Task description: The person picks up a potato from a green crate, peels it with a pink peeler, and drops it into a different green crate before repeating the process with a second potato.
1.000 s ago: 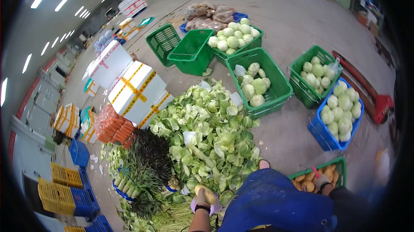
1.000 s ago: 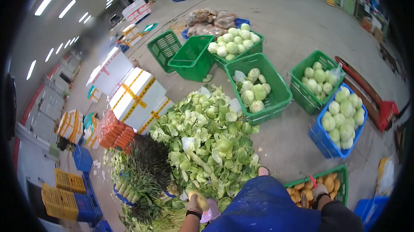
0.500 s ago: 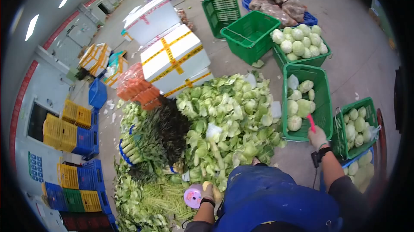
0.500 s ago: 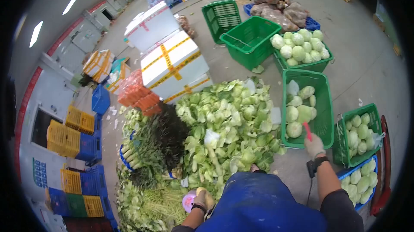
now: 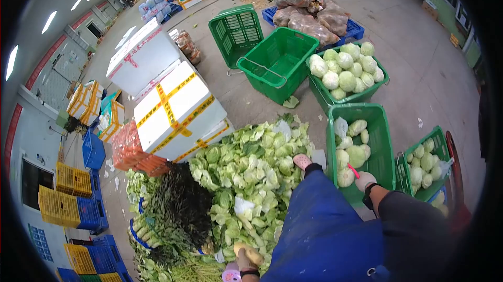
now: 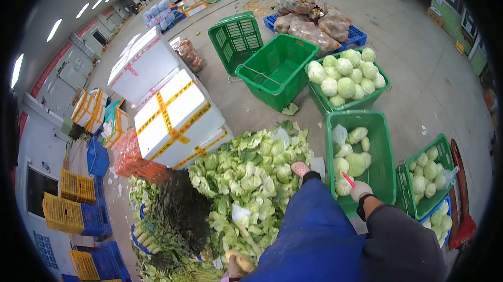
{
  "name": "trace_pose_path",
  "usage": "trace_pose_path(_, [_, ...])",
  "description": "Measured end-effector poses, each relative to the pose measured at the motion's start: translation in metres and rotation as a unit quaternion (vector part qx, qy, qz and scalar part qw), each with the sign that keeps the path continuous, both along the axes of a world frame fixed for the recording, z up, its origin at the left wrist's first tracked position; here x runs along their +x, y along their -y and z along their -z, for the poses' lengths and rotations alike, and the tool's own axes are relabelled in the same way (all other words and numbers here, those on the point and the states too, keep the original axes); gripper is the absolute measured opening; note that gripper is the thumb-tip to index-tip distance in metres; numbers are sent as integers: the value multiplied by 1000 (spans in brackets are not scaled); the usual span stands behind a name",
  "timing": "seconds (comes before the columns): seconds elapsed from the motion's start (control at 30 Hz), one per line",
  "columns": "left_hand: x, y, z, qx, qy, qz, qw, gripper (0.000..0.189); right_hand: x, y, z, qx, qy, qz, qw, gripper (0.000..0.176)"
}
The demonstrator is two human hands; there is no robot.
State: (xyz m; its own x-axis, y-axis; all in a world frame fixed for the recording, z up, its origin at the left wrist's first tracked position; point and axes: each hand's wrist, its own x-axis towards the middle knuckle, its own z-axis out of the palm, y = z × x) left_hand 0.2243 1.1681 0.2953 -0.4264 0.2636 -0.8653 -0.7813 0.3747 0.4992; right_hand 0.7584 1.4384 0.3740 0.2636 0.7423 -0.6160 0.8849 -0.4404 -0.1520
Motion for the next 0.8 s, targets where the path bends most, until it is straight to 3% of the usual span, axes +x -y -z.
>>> trace_pose_path(0.17, [49,-92,-12,-102,-34,62,992,68,-37,-214,17,46,-32,-71,996,27])
trace_pose_path(0.3, [98,-201,-49,-188,-89,199,958,68,-77,-380,47,97,-85,-113,985,26])
trace_pose_path(0.43, [124,-283,-57,-234,-126,302,915,68,-117,-524,82,157,-105,-122,974,23])
trace_pose_path(0.57, [139,-326,-43,-268,-136,358,884,69,-144,-621,125,154,-73,-129,977,22])
trace_pose_path(0.67, [148,-334,-34,-290,-133,371,872,69,-160,-665,167,240,-62,-148,957,24])
trace_pose_path(0.8, [161,-334,-39,-326,-127,379,857,70,-167,-703,191,181,31,-219,958,26])
